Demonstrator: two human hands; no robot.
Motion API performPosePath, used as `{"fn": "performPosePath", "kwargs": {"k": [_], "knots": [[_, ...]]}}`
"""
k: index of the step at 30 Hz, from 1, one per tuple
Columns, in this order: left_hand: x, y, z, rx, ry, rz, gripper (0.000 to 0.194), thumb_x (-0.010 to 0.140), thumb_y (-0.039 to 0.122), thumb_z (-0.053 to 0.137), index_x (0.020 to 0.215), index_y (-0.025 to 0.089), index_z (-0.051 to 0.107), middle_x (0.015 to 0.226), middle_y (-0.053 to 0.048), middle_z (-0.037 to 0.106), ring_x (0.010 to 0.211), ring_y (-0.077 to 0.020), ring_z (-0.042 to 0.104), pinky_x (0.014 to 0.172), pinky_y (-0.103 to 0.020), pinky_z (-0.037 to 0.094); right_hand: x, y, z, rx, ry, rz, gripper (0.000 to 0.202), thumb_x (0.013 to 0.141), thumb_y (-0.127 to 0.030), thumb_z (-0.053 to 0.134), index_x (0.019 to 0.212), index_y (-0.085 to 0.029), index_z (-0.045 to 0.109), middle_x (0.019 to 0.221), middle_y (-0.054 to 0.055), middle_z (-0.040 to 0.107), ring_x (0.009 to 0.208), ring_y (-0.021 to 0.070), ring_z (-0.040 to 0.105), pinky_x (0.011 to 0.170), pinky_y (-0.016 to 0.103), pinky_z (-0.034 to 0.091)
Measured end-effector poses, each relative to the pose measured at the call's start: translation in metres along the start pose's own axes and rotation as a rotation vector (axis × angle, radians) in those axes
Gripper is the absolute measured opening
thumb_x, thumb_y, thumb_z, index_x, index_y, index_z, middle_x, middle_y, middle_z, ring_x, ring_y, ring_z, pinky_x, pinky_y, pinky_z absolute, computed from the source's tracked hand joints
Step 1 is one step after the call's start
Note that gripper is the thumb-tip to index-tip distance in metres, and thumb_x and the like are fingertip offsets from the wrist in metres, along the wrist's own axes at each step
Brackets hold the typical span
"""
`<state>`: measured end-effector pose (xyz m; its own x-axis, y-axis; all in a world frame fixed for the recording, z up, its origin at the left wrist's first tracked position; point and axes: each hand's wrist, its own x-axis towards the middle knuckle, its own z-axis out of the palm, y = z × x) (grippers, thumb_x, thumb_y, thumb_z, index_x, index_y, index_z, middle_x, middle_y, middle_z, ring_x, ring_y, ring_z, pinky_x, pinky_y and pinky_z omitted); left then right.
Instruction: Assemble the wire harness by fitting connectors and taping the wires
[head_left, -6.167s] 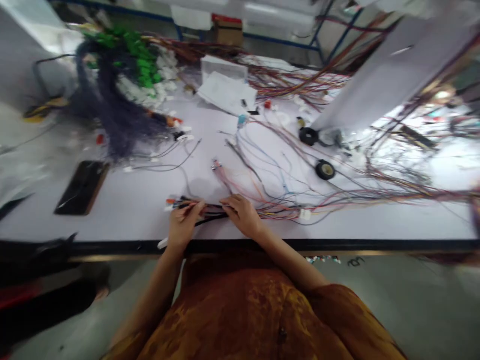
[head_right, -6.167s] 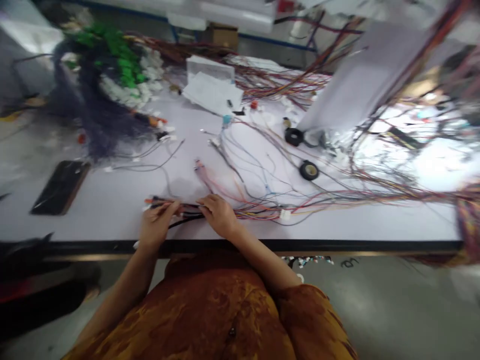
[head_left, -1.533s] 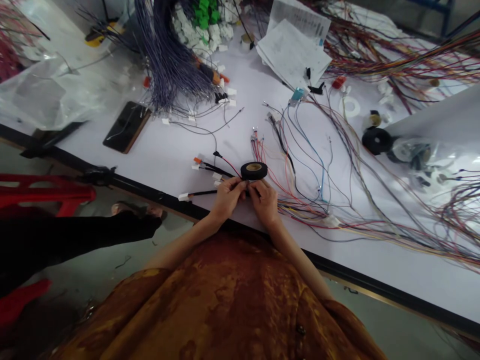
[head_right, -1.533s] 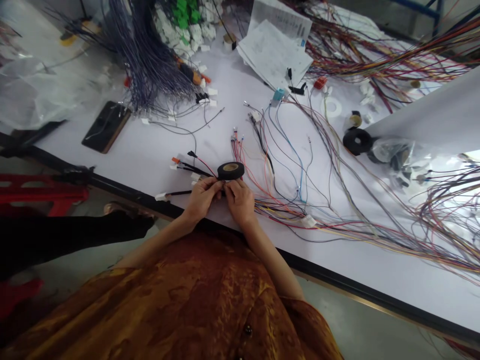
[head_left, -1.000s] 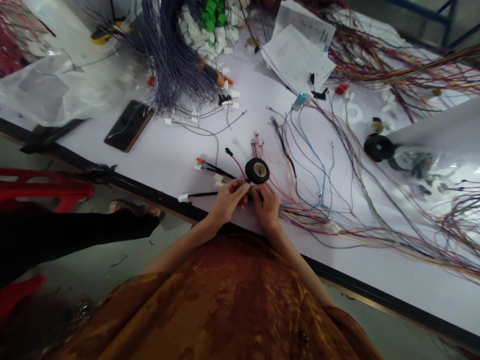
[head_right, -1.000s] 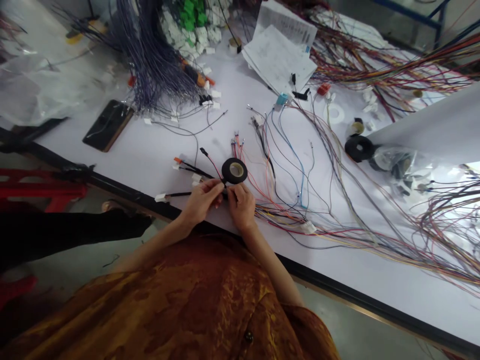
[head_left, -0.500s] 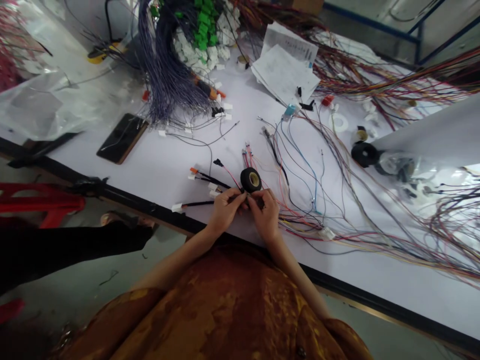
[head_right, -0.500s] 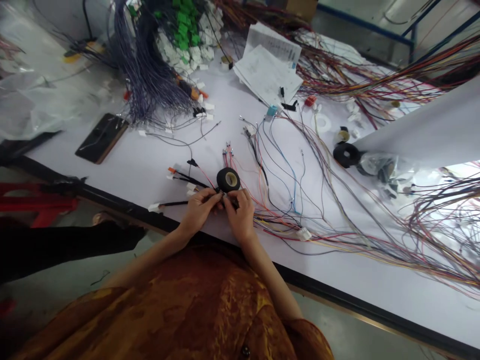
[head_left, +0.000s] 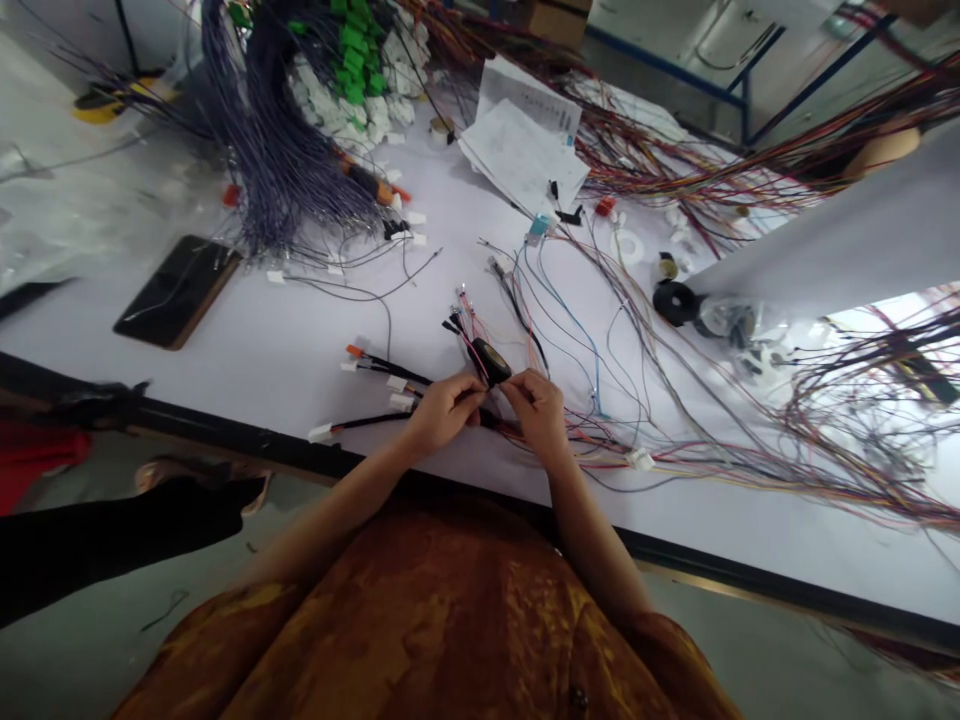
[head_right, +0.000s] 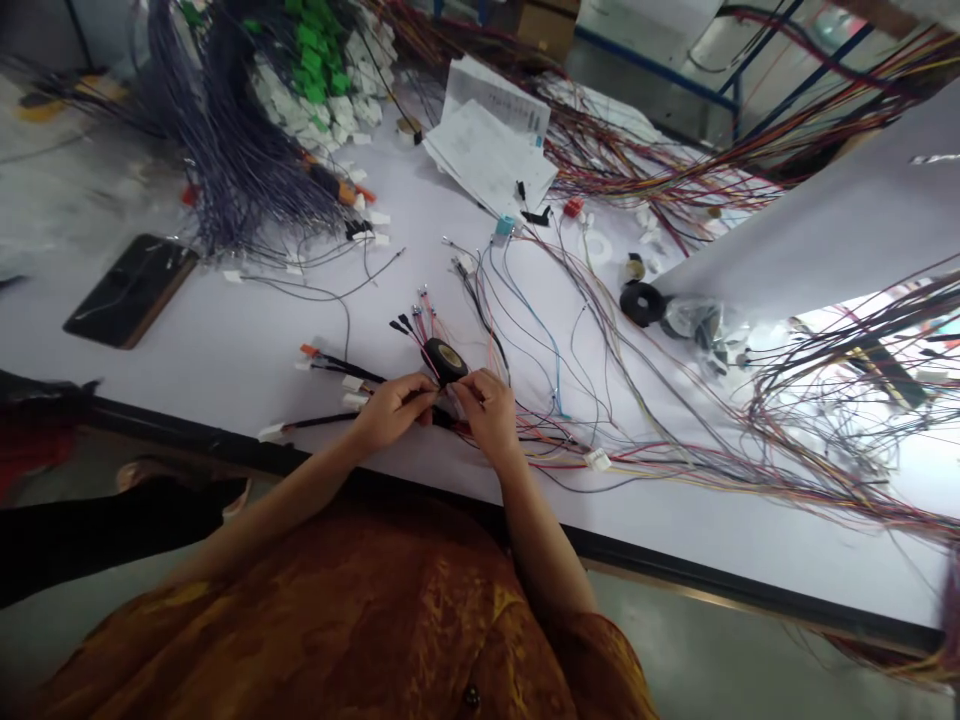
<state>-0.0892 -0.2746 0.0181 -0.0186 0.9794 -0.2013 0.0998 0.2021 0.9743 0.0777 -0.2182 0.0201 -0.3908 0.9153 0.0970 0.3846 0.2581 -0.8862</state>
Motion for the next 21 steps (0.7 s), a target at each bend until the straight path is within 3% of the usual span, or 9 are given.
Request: {"fn": "performPosePath", "kwargs": {"k": [6, 10, 12, 14, 18, 21], "knots": [[0.000, -0.005, -0.005, 0.053, -0.052, 0.041, 0.014, 0.089, 0.027, 0.052, 0.077, 0.019, 0.055, 0.057, 0.003, 0.058, 0.053, -0.0099, 0.054, 0.060, -0.020, 0.042, 0.004, 0.010, -0.003, 0.108, 0.044, 0.095, 0.023, 0.084, -0.031, 0.062, 0.066, -0.018, 0.059, 0.062, -0.003, 0.047, 0.060, 0.0104, 0.041, 0.060, 0.026, 0.034], [-0.002, -0.009, -0.011, 0.027, -0.066, 0.019, 0.016, 0.088, 0.029, 0.054, 0.076, 0.018, 0.054, 0.058, 0.003, 0.060, 0.054, -0.0097, 0.055, 0.061, -0.020, 0.042, 0.008, 0.020, -0.019, 0.198, 0.190, 0.219, 0.024, 0.085, -0.036, 0.060, 0.069, -0.018, 0.058, 0.059, -0.005, 0.041, 0.057, 0.0100, 0.036, 0.058, 0.025, 0.032], [-0.002, -0.009, -0.013, -0.022, -0.063, -0.011, 0.017, 0.087, 0.032, 0.056, 0.077, 0.018, 0.056, 0.059, 0.002, 0.061, 0.055, -0.0099, 0.055, 0.060, -0.020, 0.043, 0.009, 0.023, -0.028, 0.197, 0.203, 0.238, 0.023, 0.086, -0.036, 0.059, 0.072, -0.018, 0.059, 0.059, -0.006, 0.041, 0.057, 0.0100, 0.037, 0.058, 0.025, 0.033], [-0.002, -0.007, -0.013, -0.093, -0.060, -0.049, 0.017, 0.084, 0.034, 0.059, 0.081, 0.018, 0.059, 0.059, 0.002, 0.061, 0.055, -0.0101, 0.056, 0.059, -0.021, 0.044, 0.007, 0.020, -0.035, 0.141, 0.059, 0.201, 0.020, 0.085, -0.033, 0.060, 0.072, -0.018, 0.061, 0.062, -0.004, 0.048, 0.061, 0.0106, 0.043, 0.061, 0.025, 0.036], [-0.003, -0.001, -0.013, -0.236, -0.034, -0.123, 0.020, 0.081, 0.037, 0.066, 0.083, 0.016, 0.065, 0.056, 0.002, 0.057, 0.050, -0.0090, 0.051, 0.053, -0.020, 0.041, 0.000, 0.005, -0.036, 0.014, -0.411, 0.116, 0.013, 0.084, -0.022, 0.061, 0.073, -0.017, 0.067, 0.072, -0.001, 0.061, 0.068, 0.0111, 0.053, 0.066, 0.025, 0.040], [-0.004, 0.002, -0.013, -0.303, 0.012, -0.162, 0.022, 0.081, 0.037, 0.068, 0.083, 0.016, 0.066, 0.055, 0.003, 0.056, 0.048, -0.0083, 0.049, 0.049, -0.020, 0.039, -0.001, -0.007, -0.025, -0.009, -0.513, 0.090, 0.013, 0.085, -0.019, 0.059, 0.078, -0.018, 0.070, 0.077, 0.000, 0.062, 0.069, 0.0116, 0.055, 0.067, 0.025, 0.043]]}}
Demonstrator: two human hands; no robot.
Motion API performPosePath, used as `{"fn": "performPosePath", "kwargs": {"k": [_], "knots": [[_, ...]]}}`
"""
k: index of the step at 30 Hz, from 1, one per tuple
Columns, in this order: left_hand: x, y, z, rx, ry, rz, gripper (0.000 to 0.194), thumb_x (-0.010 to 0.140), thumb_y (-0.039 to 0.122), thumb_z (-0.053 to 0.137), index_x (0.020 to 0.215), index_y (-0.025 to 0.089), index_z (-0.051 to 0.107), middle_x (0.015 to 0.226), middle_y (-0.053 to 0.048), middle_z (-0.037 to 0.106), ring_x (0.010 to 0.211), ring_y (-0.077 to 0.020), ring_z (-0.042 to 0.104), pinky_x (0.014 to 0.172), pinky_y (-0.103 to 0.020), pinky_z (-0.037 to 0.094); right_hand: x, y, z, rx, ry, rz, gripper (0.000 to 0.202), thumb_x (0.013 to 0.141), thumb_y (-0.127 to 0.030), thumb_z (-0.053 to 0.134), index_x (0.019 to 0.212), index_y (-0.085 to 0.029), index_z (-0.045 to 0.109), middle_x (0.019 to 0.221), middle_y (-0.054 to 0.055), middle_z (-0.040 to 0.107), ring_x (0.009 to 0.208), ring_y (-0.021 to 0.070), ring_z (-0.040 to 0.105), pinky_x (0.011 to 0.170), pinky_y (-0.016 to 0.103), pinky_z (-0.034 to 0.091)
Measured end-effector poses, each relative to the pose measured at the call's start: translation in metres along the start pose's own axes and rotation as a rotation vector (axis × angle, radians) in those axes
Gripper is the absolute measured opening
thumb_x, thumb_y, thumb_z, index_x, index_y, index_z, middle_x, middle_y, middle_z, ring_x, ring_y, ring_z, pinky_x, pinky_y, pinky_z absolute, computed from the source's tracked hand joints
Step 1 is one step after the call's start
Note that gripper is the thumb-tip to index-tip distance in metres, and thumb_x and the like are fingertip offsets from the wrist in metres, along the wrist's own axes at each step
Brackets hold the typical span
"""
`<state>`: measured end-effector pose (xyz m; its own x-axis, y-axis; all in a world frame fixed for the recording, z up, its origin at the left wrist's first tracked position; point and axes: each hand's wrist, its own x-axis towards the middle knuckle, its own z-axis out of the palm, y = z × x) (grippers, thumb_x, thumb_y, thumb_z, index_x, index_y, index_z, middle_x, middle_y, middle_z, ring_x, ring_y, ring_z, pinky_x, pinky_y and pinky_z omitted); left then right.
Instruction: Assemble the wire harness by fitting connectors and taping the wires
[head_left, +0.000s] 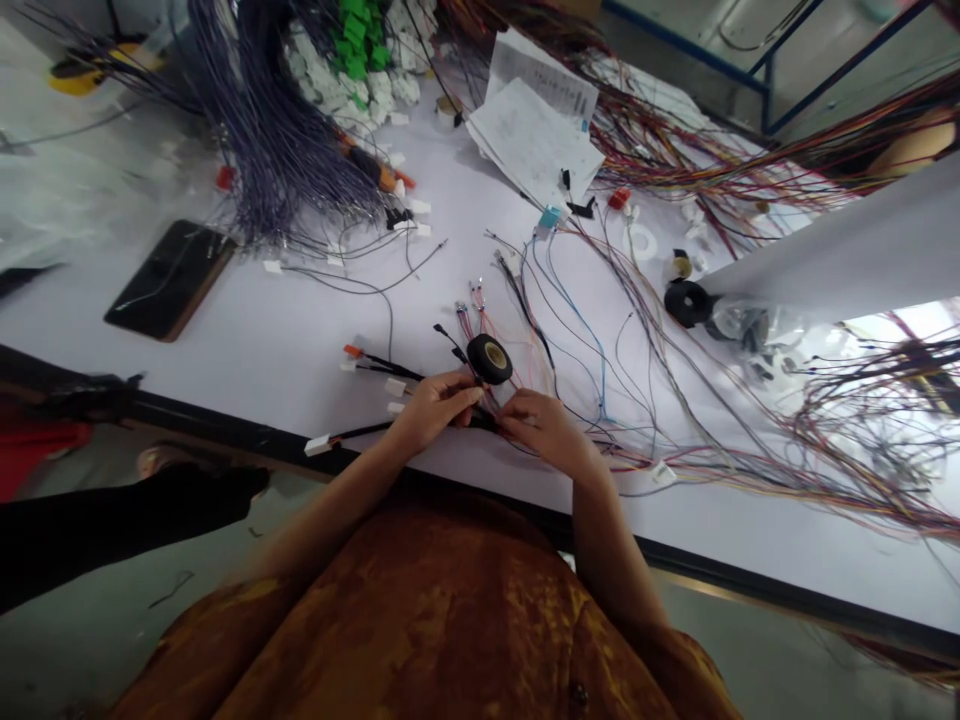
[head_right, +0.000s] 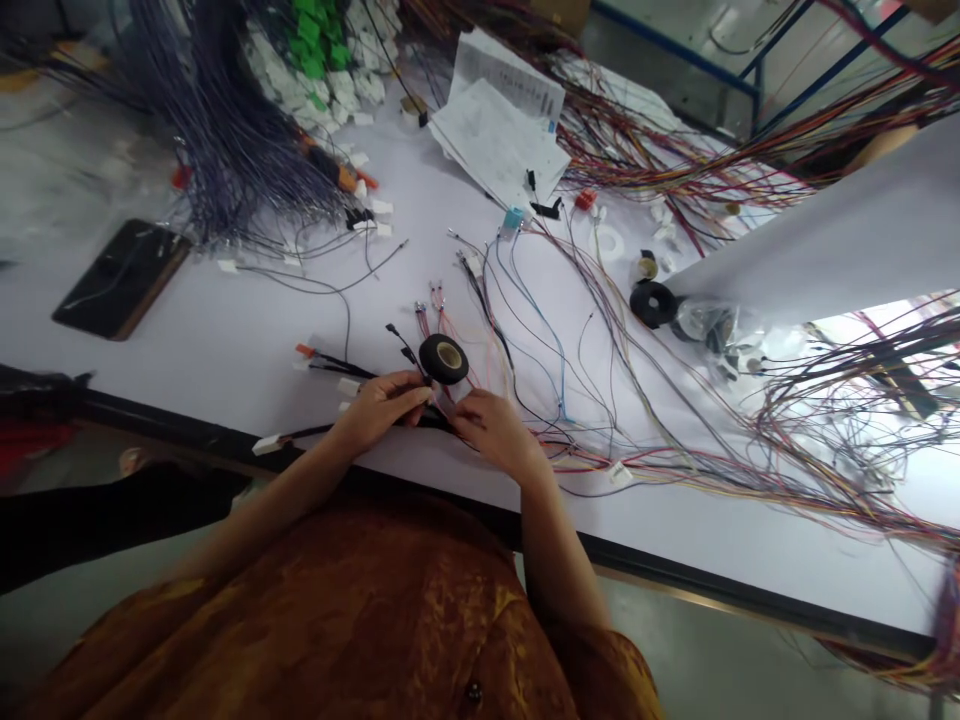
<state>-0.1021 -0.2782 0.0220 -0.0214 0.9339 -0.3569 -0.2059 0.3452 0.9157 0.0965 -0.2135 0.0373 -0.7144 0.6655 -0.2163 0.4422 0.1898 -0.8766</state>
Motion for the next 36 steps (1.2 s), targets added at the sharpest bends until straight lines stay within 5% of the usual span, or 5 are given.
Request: {"fn": "performPosePath", "kwargs": {"k": [7, 14, 19, 24, 36], "knots": [[-0.001, -0.006, 0.002, 0.058, 0.078, 0.106, 0.021, 0.082, 0.036, 0.066, 0.089, 0.016, 0.069, 0.061, 0.000, 0.061, 0.054, -0.0116, 0.056, 0.055, -0.023, 0.048, 0.017, -0.013, 0.026, 0.072, 0.099, -0.026, 0.013, 0.087, -0.023, 0.059, 0.086, -0.017, 0.070, 0.090, 0.004, 0.064, 0.077, 0.0130, 0.059, 0.070, 0.025, 0.045], [-0.004, -0.014, 0.008, 0.359, 0.112, 0.356, 0.026, 0.084, 0.025, 0.061, 0.108, 0.019, 0.071, 0.111, -0.011, 0.071, 0.101, -0.0236, 0.067, 0.093, -0.035, 0.052, 0.021, -0.009, 0.040, 0.290, 0.362, 0.112, 0.018, 0.083, -0.035, 0.064, 0.080, -0.018, 0.068, 0.075, 0.001, 0.063, 0.071, 0.0137, 0.057, 0.066, 0.026, 0.045], [-0.004, -0.016, 0.015, 0.287, 0.092, 0.270, 0.033, 0.084, 0.021, 0.061, 0.117, 0.019, 0.063, 0.088, -0.005, 0.071, 0.064, -0.0147, 0.064, 0.070, -0.027, 0.054, 0.027, -0.012, 0.048, 0.639, 0.390, 0.219, 0.023, 0.078, -0.041, 0.069, 0.075, -0.019, 0.062, 0.065, -0.003, 0.057, 0.054, 0.0101, 0.049, 0.052, 0.024, 0.040], [0.000, -0.015, 0.020, 0.098, 0.094, 0.146, 0.014, 0.082, 0.028, 0.064, 0.089, 0.016, 0.059, 0.070, 0.000, 0.062, 0.055, -0.0112, 0.057, 0.055, -0.022, 0.046, 0.031, -0.008, 0.050, 0.637, 0.464, 0.180, 0.025, 0.077, -0.042, 0.070, 0.070, -0.019, 0.064, 0.070, -0.001, 0.057, 0.063, 0.0102, 0.049, 0.059, 0.023, 0.041], [-0.002, -0.013, 0.014, 0.516, -0.078, 0.316, 0.013, 0.085, 0.016, 0.047, 0.074, 0.020, 0.050, 0.063, 0.002, 0.052, 0.058, -0.0132, 0.048, 0.060, -0.025, 0.037, 0.048, -0.005, 0.051, 0.784, 0.587, 0.204, 0.029, 0.076, -0.043, 0.071, 0.064, -0.019, 0.062, 0.058, -0.004, 0.045, 0.056, 0.0084, 0.038, 0.054, 0.023, 0.032]]}}
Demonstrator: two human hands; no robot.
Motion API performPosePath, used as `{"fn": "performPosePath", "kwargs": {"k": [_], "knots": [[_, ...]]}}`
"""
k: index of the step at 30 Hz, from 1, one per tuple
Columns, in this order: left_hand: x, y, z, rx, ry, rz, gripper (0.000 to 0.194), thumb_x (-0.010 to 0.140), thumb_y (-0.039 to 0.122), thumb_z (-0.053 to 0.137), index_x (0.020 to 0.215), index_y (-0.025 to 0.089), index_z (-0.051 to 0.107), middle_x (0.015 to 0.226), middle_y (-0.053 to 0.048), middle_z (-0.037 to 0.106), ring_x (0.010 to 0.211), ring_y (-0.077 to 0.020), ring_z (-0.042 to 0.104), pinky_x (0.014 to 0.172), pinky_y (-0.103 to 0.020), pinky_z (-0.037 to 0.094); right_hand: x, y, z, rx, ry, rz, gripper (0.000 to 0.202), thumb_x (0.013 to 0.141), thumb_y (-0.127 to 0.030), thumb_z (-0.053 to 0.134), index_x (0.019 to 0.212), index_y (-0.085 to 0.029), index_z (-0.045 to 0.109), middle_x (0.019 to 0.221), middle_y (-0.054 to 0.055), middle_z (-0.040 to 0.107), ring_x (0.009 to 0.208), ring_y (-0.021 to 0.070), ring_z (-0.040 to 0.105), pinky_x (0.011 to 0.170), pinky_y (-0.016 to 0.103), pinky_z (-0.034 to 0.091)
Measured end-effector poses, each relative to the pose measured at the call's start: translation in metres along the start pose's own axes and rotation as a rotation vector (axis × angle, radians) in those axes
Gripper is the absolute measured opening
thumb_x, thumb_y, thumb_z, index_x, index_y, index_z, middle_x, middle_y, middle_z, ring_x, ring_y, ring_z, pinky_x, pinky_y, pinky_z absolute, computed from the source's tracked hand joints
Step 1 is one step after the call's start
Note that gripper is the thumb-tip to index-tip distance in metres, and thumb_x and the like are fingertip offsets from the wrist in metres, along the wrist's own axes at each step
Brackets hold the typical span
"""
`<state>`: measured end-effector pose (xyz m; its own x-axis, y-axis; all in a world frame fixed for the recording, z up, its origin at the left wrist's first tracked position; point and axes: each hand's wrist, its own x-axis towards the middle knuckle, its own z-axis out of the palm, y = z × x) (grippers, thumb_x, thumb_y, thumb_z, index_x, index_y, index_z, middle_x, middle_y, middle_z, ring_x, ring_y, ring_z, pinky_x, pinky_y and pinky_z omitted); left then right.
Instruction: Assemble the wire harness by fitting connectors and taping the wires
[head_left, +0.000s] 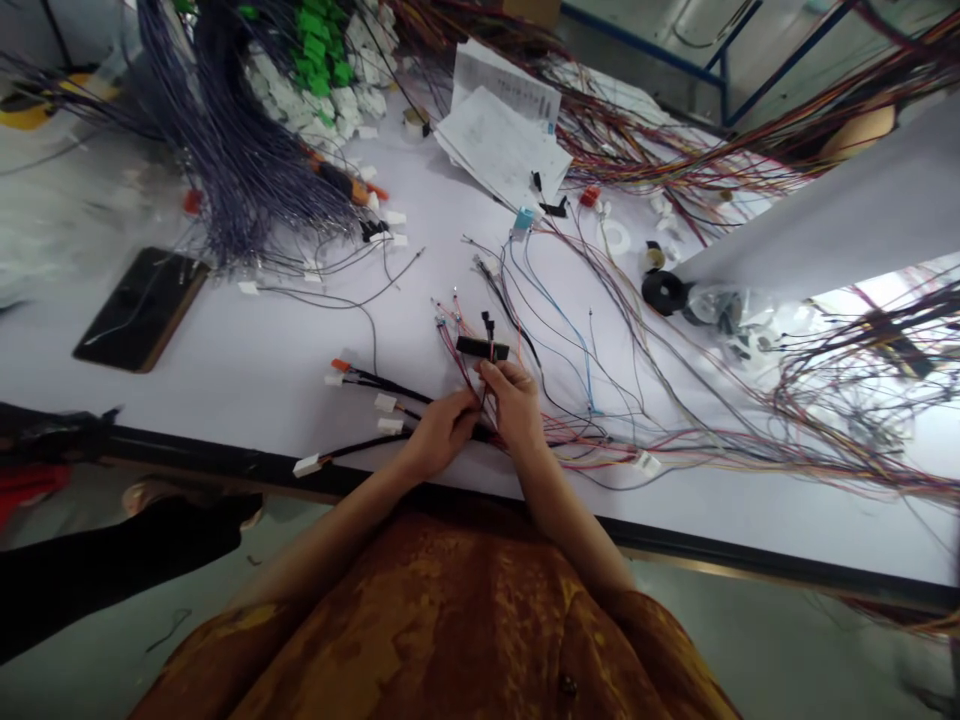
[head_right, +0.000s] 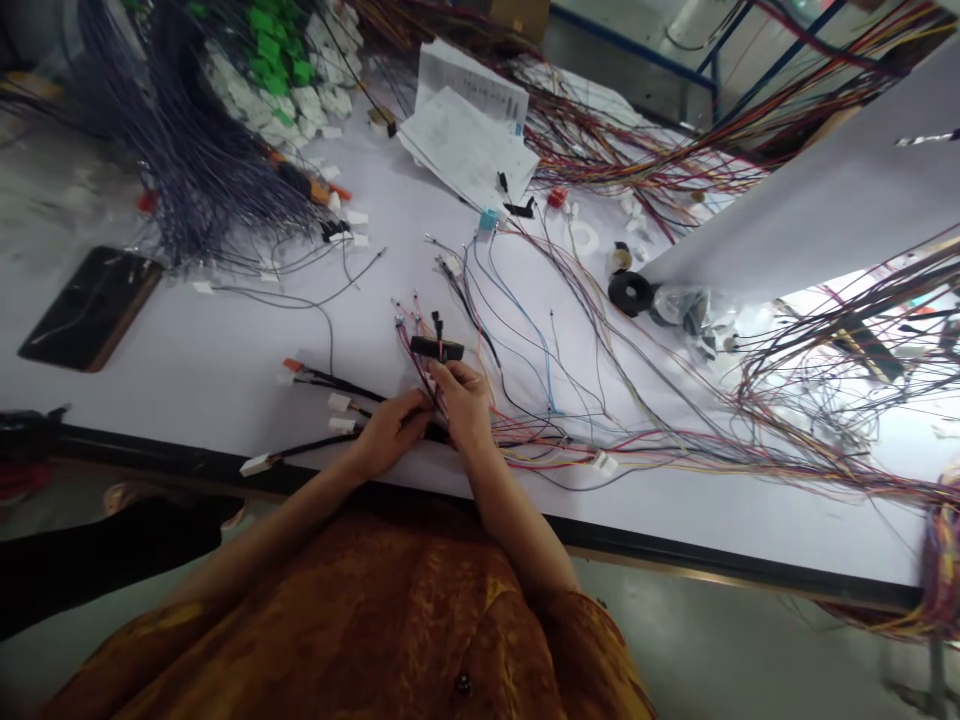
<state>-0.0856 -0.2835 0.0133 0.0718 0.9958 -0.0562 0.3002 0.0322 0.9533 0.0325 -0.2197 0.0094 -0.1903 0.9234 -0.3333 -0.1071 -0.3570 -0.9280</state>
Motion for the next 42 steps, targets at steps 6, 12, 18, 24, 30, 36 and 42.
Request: {"fn": "performPosePath", "kwargs": {"k": [6, 12, 18, 24, 30, 36, 42], "knots": [[-0.009, -0.003, 0.002, -0.012, -0.061, -0.046, 0.012, 0.085, 0.017, 0.048, 0.074, 0.018, 0.051, 0.064, 0.002, 0.054, 0.060, -0.0122, 0.050, 0.061, -0.025, 0.040, 0.018, -0.009, 0.005, 0.081, -0.014, -0.039, 0.023, 0.075, -0.040, 0.072, 0.068, -0.017, 0.069, 0.064, -0.003, 0.056, 0.060, 0.0077, 0.043, 0.058, 0.022, 0.035], [0.008, 0.001, -0.029, -0.373, 0.088, -0.216, 0.034, 0.082, 0.039, 0.068, 0.106, 0.017, 0.060, 0.080, -0.001, 0.065, 0.065, -0.0121, 0.059, 0.059, -0.023, 0.048, 0.011, -0.022, 0.006, -0.138, -0.154, -0.047, 0.030, 0.080, -0.043, 0.068, 0.066, -0.017, 0.065, 0.059, -0.004, 0.049, 0.057, 0.0079, 0.040, 0.056, 0.023, 0.032], [0.044, 0.007, -0.066, -0.513, 0.226, -0.167, 0.028, 0.081, 0.040, 0.070, 0.092, 0.014, 0.067, 0.070, 0.000, 0.061, 0.056, -0.0078, 0.053, 0.053, -0.020, 0.043, 0.005, -0.023, 0.023, -0.187, -0.267, -0.084, 0.035, 0.088, -0.049, 0.057, 0.073, -0.018, 0.063, 0.062, -0.004, 0.048, 0.056, 0.0079, 0.039, 0.053, 0.023, 0.029], [0.046, -0.005, -0.063, -0.591, 0.244, -0.165, 0.026, 0.079, 0.040, 0.072, 0.086, 0.016, 0.066, 0.062, 0.004, 0.055, 0.044, -0.0043, 0.041, 0.043, -0.018, 0.031, 0.009, -0.009, 0.028, -0.116, -0.293, -0.041, 0.037, 0.086, -0.051, 0.058, 0.076, -0.017, 0.069, 0.060, -0.002, 0.051, 0.051, 0.0072, 0.041, 0.050, 0.023, 0.031], [0.046, -0.014, -0.061, -0.633, 0.341, -0.183, 0.027, 0.077, 0.041, 0.074, 0.075, 0.015, 0.064, 0.065, 0.002, 0.058, 0.048, -0.0051, 0.047, 0.047, -0.019, 0.038, 0.011, 0.003, 0.030, -0.032, -0.273, 0.023, 0.037, 0.085, -0.050, 0.058, 0.075, -0.017, 0.070, 0.058, -0.002, 0.055, 0.047, 0.0080, 0.044, 0.046, 0.023, 0.034], [0.045, -0.020, -0.061, -0.700, 0.379, -0.148, 0.025, 0.081, 0.039, 0.072, 0.076, 0.016, 0.062, 0.059, 0.004, 0.051, 0.053, -0.0057, 0.047, 0.053, -0.018, 0.039, 0.010, 0.008, 0.032, -0.016, -0.306, 0.036, 0.033, 0.085, -0.047, 0.059, 0.073, -0.018, 0.072, 0.058, -0.003, 0.053, 0.044, 0.0062, 0.042, 0.045, 0.023, 0.031], [0.045, -0.023, -0.061, -0.672, 0.393, -0.123, 0.026, 0.082, 0.040, 0.071, 0.076, 0.017, 0.060, 0.059, 0.004, 0.048, 0.052, -0.0057, 0.042, 0.052, -0.019, 0.035, 0.009, 0.008, 0.031, -0.007, -0.326, 0.061, 0.033, 0.085, -0.045, 0.058, 0.075, -0.017, 0.074, 0.054, -0.004, 0.049, 0.042, 0.0051, 0.037, 0.044, 0.023, 0.026]]}}
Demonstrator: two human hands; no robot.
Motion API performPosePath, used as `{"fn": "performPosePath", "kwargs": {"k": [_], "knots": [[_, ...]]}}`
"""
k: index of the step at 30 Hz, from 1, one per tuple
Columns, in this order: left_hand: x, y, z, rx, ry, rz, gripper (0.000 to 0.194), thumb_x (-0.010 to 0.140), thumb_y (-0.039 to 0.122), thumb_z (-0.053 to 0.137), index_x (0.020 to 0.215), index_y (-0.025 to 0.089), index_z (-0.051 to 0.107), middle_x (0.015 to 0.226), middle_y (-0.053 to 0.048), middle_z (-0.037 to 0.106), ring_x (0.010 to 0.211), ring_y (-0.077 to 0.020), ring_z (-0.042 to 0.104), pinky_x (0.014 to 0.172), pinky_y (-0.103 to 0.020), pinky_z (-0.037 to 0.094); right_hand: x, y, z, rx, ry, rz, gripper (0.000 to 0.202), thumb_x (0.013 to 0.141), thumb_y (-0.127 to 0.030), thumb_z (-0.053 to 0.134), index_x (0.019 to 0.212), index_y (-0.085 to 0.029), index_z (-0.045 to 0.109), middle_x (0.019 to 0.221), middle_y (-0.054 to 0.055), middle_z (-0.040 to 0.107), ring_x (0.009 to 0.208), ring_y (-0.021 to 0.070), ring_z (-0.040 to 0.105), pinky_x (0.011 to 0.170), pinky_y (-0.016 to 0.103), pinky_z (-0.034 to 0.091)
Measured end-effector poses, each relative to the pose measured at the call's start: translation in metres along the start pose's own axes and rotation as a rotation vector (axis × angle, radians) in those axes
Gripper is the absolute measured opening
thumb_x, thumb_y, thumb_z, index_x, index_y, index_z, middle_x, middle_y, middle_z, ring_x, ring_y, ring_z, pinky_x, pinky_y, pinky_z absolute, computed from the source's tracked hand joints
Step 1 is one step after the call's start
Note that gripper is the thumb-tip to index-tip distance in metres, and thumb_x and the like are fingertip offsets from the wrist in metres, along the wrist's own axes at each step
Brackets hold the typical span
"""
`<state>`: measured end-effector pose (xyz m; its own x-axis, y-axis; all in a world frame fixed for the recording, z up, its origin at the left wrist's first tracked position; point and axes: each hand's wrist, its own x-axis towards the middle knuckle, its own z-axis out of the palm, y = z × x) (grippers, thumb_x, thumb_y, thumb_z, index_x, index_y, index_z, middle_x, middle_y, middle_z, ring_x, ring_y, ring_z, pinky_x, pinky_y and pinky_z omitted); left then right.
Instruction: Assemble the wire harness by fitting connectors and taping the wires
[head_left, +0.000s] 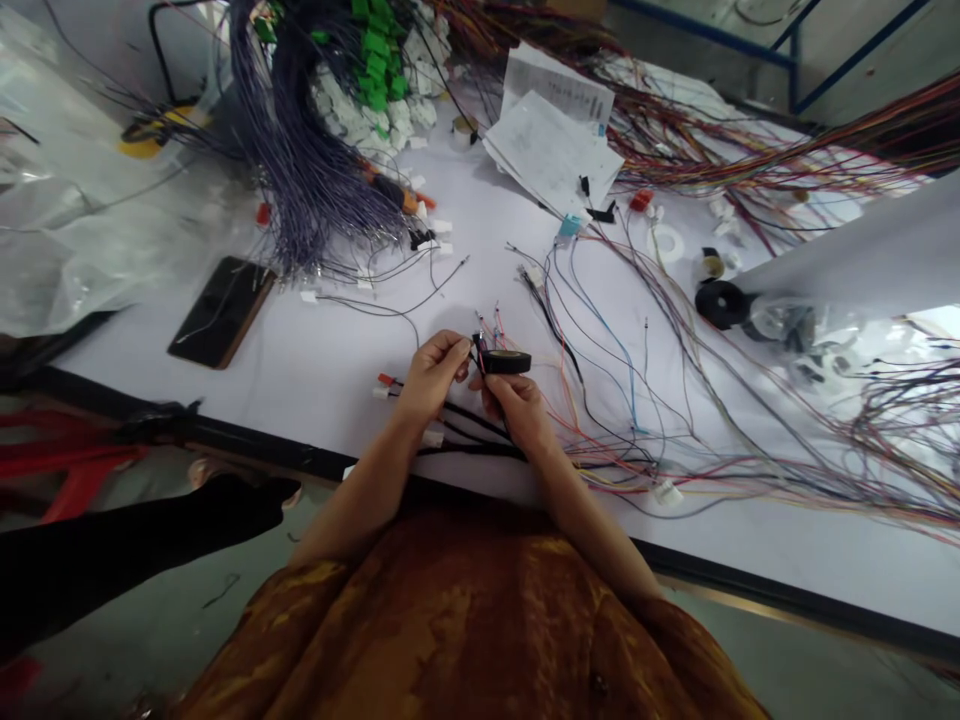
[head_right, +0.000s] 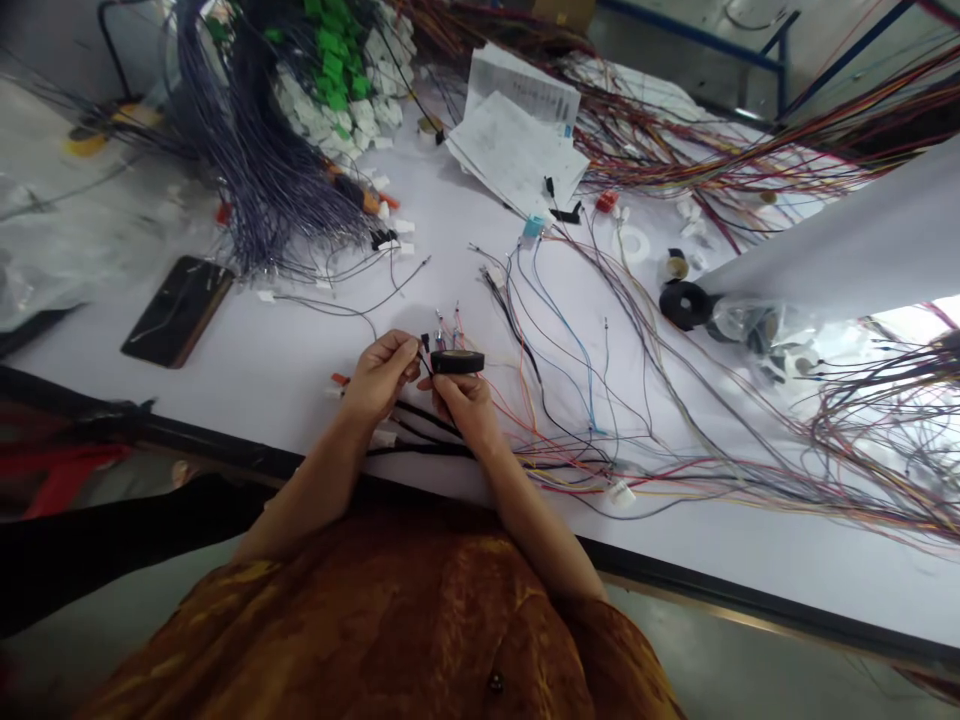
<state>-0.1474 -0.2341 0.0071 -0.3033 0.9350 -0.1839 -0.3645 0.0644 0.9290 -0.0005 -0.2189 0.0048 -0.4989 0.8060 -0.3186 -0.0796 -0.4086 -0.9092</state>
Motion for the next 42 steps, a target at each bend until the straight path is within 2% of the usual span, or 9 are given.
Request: {"fn": "performPosePath", "kwargs": {"k": [8, 13, 19, 22, 26, 30, 37, 42], "knots": [[-0.001, 0.005, 0.001, 0.006, -0.017, -0.015, 0.030, 0.081, 0.042, 0.071, 0.075, 0.017, 0.056, 0.059, 0.005, 0.043, 0.050, -0.0049, 0.039, 0.049, -0.019, 0.032, -0.001, -0.006, -0.002, -0.028, -0.068, 0.066, 0.034, 0.083, -0.045, 0.057, 0.075, -0.016, 0.074, 0.054, -0.004, 0.051, 0.041, 0.0051, 0.039, 0.044, 0.023, 0.028], [-0.002, 0.015, -0.003, 0.086, -0.147, -0.065, 0.035, 0.083, 0.047, 0.068, 0.103, 0.019, 0.062, 0.056, 0.007, 0.043, 0.045, -0.0049, 0.033, 0.044, -0.019, 0.024, -0.003, -0.007, -0.004, -0.043, -0.114, 0.086, 0.034, 0.083, -0.045, 0.057, 0.075, -0.016, 0.073, 0.056, -0.003, 0.054, 0.043, 0.0053, 0.042, 0.045, 0.022, 0.029], [-0.005, 0.019, -0.009, 0.223, -0.097, 0.024, 0.029, 0.085, 0.046, 0.066, 0.085, 0.017, 0.063, 0.056, 0.005, 0.043, 0.048, -0.0060, 0.036, 0.046, -0.020, 0.026, -0.001, -0.008, 0.004, 0.044, -0.103, 0.178, 0.040, 0.077, -0.056, 0.065, 0.081, -0.017, 0.071, 0.062, -0.004, 0.055, 0.047, 0.0058, 0.045, 0.044, 0.022, 0.032], [-0.006, 0.019, -0.011, 0.246, -0.093, 0.055, 0.027, 0.087, 0.043, 0.064, 0.081, 0.017, 0.059, 0.057, 0.005, 0.043, 0.050, -0.0062, 0.036, 0.048, -0.019, 0.028, 0.000, -0.008, 0.007, 0.057, -0.070, 0.172, 0.043, 0.075, -0.058, 0.066, 0.079, -0.016, 0.069, 0.061, -0.004, 0.053, 0.044, 0.0050, 0.042, 0.042, 0.022, 0.028], [-0.007, 0.021, -0.011, 0.214, -0.151, 0.045, 0.022, 0.088, 0.039, 0.064, 0.094, 0.018, 0.061, 0.060, 0.006, 0.042, 0.051, -0.0065, 0.037, 0.048, -0.019, 0.028, 0.000, -0.007, 0.006, 0.062, -0.072, 0.134, 0.039, 0.077, -0.055, 0.066, 0.077, -0.016, 0.069, 0.059, -0.005, 0.051, 0.042, 0.0037, 0.036, 0.042, 0.023, 0.020], [-0.007, 0.025, -0.010, 0.226, -0.188, 0.013, 0.030, 0.088, 0.039, 0.062, 0.109, 0.017, 0.064, 0.061, 0.005, 0.043, 0.051, -0.0069, 0.037, 0.048, -0.020, 0.027, -0.001, -0.008, 0.005, 0.036, -0.081, 0.107, 0.039, 0.079, -0.055, 0.065, 0.077, -0.016, 0.069, 0.057, -0.005, 0.047, 0.043, 0.0041, 0.032, 0.044, 0.024, 0.019], [-0.009, 0.026, -0.013, 0.296, -0.237, 0.005, 0.026, 0.090, 0.036, 0.059, 0.108, 0.018, 0.066, 0.060, 0.004, 0.041, 0.053, -0.0085, 0.038, 0.050, -0.022, 0.029, -0.002, -0.008, 0.004, 0.030, -0.099, 0.112, 0.037, 0.080, -0.053, 0.064, 0.077, -0.017, 0.069, 0.053, -0.006, 0.039, 0.045, 0.0048, 0.027, 0.045, 0.024, 0.017], [-0.008, 0.022, -0.014, 0.271, -0.232, 0.005, 0.021, 0.088, 0.038, 0.063, 0.094, 0.019, 0.062, 0.057, 0.006, 0.040, 0.049, -0.0075, 0.036, 0.048, -0.021, 0.027, -0.001, -0.007, 0.004, 0.006, -0.090, 0.119, 0.037, 0.080, -0.053, 0.062, 0.077, -0.017, 0.069, 0.055, -0.006, 0.039, 0.046, 0.0051, 0.028, 0.045, 0.024, 0.018]]}}
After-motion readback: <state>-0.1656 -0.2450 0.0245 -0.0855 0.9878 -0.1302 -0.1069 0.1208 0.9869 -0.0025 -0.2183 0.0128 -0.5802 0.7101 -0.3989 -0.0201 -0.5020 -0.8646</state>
